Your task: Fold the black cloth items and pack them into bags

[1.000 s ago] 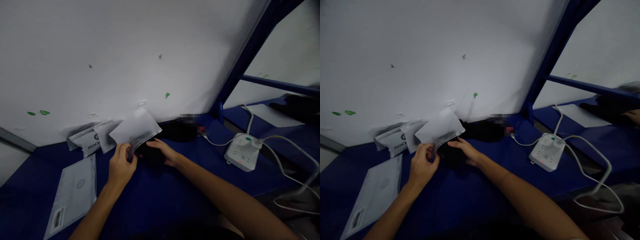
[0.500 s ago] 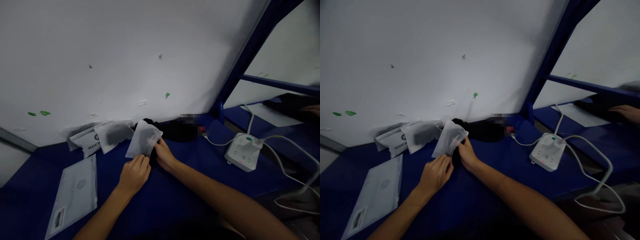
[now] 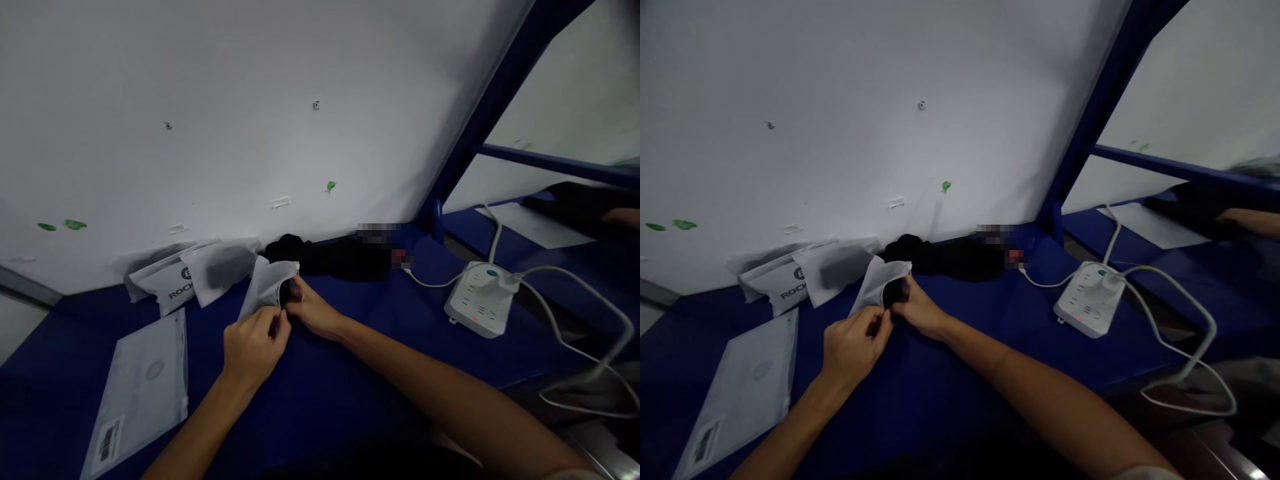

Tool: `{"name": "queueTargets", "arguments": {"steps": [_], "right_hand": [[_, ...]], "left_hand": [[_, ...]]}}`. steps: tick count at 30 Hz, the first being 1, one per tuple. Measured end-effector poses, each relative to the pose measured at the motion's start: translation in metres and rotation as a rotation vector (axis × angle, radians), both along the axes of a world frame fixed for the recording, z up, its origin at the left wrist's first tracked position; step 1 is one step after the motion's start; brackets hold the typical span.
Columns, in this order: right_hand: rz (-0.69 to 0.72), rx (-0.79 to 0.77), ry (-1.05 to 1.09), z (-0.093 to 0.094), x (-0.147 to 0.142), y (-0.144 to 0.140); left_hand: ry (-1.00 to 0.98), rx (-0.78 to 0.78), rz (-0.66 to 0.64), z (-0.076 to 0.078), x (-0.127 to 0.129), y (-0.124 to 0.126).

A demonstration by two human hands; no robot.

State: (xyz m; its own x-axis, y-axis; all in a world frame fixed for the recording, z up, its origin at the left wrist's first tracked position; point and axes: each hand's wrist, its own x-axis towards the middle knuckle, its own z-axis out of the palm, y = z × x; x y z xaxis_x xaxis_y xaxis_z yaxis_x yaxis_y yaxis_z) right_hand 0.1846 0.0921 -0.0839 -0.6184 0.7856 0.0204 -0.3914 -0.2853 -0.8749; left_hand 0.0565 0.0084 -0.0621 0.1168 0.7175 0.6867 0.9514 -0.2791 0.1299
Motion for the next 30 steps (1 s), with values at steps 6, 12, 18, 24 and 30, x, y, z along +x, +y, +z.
{"name": "queueTargets", "arguments": {"steps": [6, 12, 18, 24, 30], "right_hand": [[-0.133, 0.397, -0.258, -0.003, 0.001, -0.007], [0.087, 0.418, -0.441, 0.011, 0.015, 0.008], [-0.247, 0.486, -0.707, 0.010, 0.036, 0.044], [-0.256, 0.542, -0.699, 0.003, 0.034, 0.045], [-0.242, 0.558, -0.572, 0.006, 0.023, 0.030]], "left_hand": [[0.153, 0.011, -0.150, 0.002, 0.012, -0.007], [0.203, -0.075, 0.024, 0.005, 0.012, -0.009], [0.236, -0.125, -0.002, 0.004, 0.009, -0.009], [0.245, -0.104, -0.105, 0.002, 0.019, -0.015], [0.066, 0.019, -0.279, 0.037, 0.009, -0.018]]}}
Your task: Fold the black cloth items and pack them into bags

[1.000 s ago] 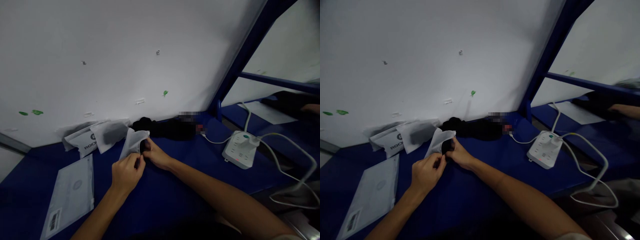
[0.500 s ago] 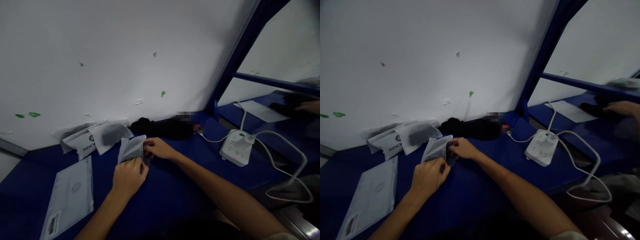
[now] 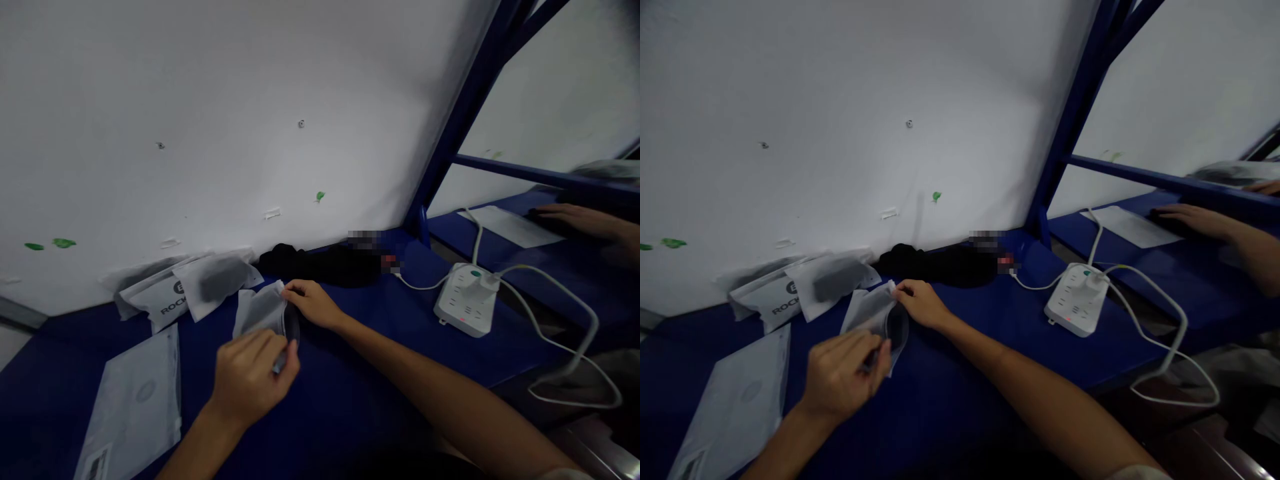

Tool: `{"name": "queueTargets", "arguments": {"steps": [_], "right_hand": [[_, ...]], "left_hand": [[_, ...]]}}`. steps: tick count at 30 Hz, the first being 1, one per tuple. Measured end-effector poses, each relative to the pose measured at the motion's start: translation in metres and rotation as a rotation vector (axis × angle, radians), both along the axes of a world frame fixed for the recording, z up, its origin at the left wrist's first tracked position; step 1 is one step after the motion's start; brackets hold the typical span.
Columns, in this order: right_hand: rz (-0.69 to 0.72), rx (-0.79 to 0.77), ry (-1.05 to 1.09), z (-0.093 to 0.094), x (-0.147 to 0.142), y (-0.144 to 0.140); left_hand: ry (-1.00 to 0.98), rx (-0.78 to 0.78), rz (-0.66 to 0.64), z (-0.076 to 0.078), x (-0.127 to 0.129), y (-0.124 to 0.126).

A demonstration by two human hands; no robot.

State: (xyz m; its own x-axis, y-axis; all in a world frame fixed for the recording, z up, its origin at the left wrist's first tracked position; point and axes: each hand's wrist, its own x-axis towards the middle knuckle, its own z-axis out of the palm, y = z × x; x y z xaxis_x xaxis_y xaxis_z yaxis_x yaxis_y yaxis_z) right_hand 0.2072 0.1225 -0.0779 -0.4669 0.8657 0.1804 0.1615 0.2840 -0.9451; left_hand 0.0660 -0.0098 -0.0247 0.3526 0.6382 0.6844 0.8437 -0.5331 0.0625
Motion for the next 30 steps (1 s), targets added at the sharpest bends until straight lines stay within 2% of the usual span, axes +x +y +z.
{"name": "queueTargets", "arguments": {"steps": [3, 4, 6, 10, 12, 14, 17, 24, 27, 30], "right_hand": [[0.100, -0.069, 0.142, 0.006, -0.003, -0.010], [0.143, -0.088, 0.172, 0.009, -0.004, -0.014], [0.232, -0.102, 0.200, 0.012, -0.005, -0.022], [0.329, -0.093, 0.210, 0.014, -0.007, -0.032], [0.324, -0.094, 0.207, 0.011, -0.009, -0.034], [0.318, -0.096, 0.192, 0.009, -0.010, -0.034], [0.288, -0.090, 0.156, 0.008, -0.012, -0.034], [0.182, 0.017, 0.079, 0.013, -0.009, -0.034], [0.186, 0.080, 0.049, 0.014, -0.009, -0.035], [0.226, 0.080, 0.028, 0.016, -0.009, -0.038]], "left_hand": [[-0.151, -0.063, 0.113, 0.029, -0.019, 0.015], [-0.164, -0.126, 0.172, 0.035, -0.026, 0.022], [-0.169, -0.272, 0.179, 0.041, -0.038, 0.036], [-0.222, -0.633, 0.009, 0.028, -0.055, 0.055], [-0.326, -0.719, -0.020, 0.017, -0.059, 0.057], [-0.398, -0.745, -0.015, 0.009, -0.062, 0.056], [-0.397, -0.757, -0.017, 0.003, -0.061, 0.053], [-0.390, -0.739, 0.009, 0.000, -0.048, 0.051], [-0.424, -0.732, 0.045, 0.000, -0.046, 0.050], [-0.461, -0.694, 0.099, 0.003, -0.050, 0.051]]}}
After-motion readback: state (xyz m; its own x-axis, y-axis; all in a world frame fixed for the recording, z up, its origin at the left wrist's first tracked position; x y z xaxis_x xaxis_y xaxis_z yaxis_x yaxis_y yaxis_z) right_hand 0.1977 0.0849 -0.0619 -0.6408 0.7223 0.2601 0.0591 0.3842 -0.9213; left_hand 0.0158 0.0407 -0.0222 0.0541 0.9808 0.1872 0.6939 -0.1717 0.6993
